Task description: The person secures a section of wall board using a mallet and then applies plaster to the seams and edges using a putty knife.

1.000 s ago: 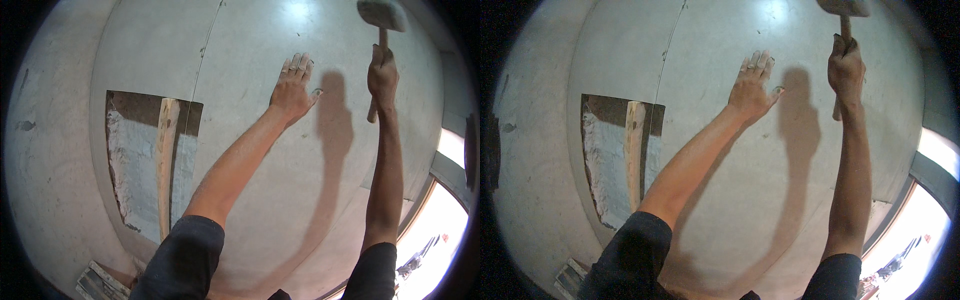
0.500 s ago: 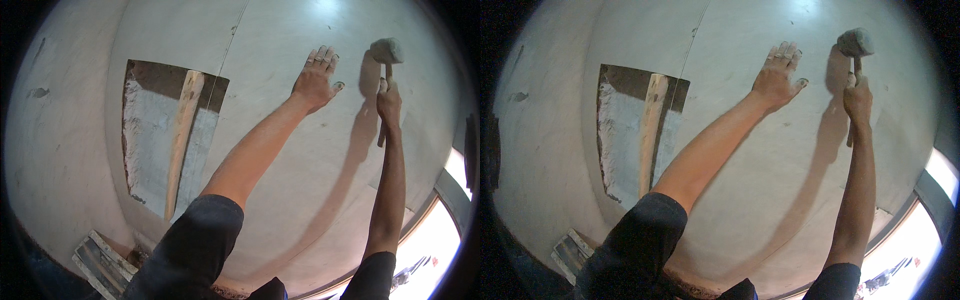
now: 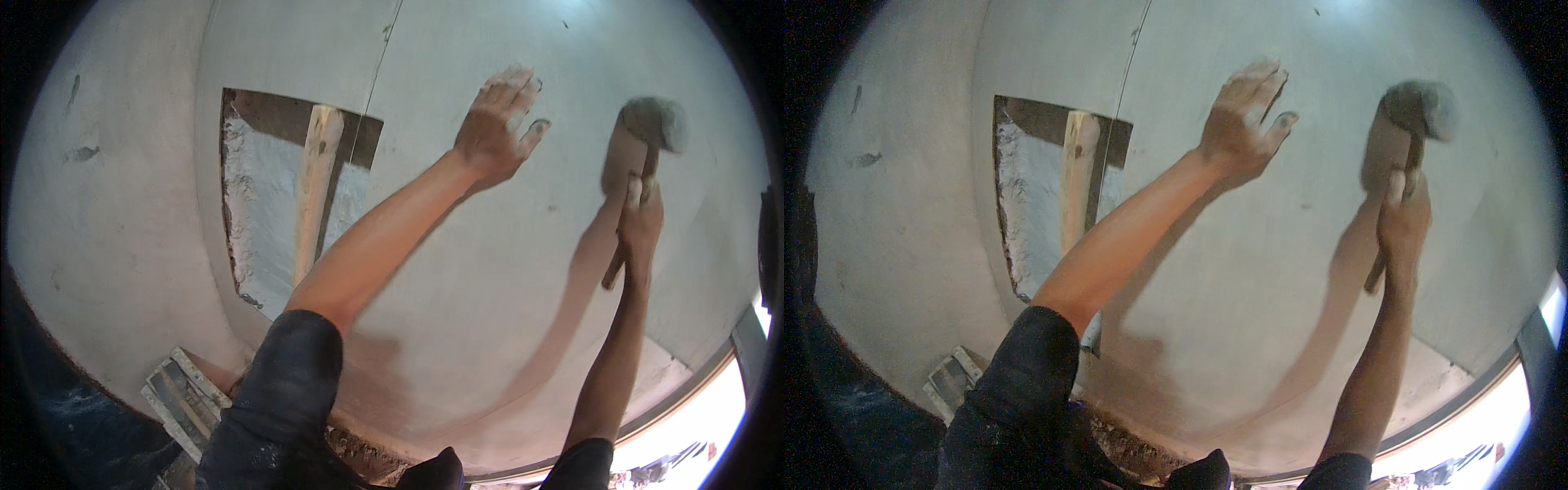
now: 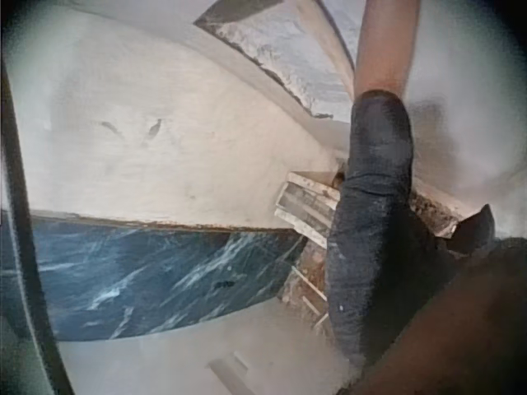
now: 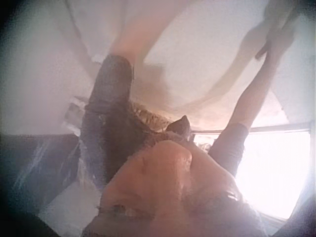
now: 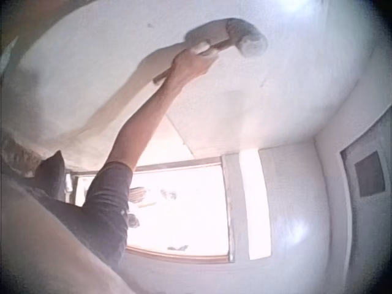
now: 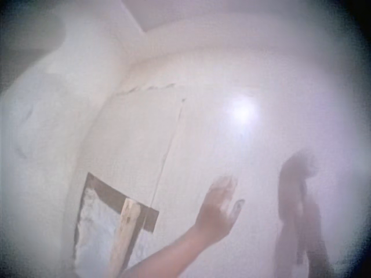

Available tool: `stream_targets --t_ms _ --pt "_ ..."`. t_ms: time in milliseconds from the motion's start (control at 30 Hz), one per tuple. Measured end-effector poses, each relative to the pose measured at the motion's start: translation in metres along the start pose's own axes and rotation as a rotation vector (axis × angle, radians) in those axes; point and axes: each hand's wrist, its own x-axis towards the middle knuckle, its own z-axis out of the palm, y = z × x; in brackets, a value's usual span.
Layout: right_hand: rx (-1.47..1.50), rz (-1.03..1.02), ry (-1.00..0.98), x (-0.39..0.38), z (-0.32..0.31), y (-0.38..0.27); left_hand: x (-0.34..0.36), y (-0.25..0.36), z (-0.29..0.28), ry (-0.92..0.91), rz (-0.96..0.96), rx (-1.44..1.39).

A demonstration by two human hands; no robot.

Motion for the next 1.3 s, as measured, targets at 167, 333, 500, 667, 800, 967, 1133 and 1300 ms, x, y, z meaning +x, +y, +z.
stream_targets --t_ms 167,333,500,667,800,967,1133,1300 --pt "0.136 -0.003 -0.006 -0.013 -0.008 -0.004 0.024 -0.033 -0.047 0.017 -0.165 0.004" --pt "0.229 0.173 -0.101 -0.004 -0.024 -0.034 0.040 -0.127 -0.122 0.115 -0.577 0.500" --pt "0.005 0.261 -0.341 0.013 -0.055 -0.019 0.037 -0.172 -0.168 -0.219 -1.177 0.144" --pt "0.168 0.268 -0.521 0.035 -0.070 -0.021 0.055 -0.177 -0.178 -0.415 -1.284 0.050" --pt "0.212 0.348 -0.563 0.043 -0.079 -0.026 0.077 -0.169 -0.176 -0.534 -1.332 0.160" --pt "0.196 0.262 -0.422 0.027 -0.068 -0.043 0.080 -0.174 -0.176 -0.543 -1.325 0.143" --pt "0.367 0.105 -0.745 -0.022 -0.032 -0.095 0.064 -0.180 -0.179 -0.444 -1.375 -0.111" --pt "0.511 0.059 -0.970 -0.021 0.037 -0.209 0.066 -0.198 -0.193 -0.604 -1.274 -0.051"
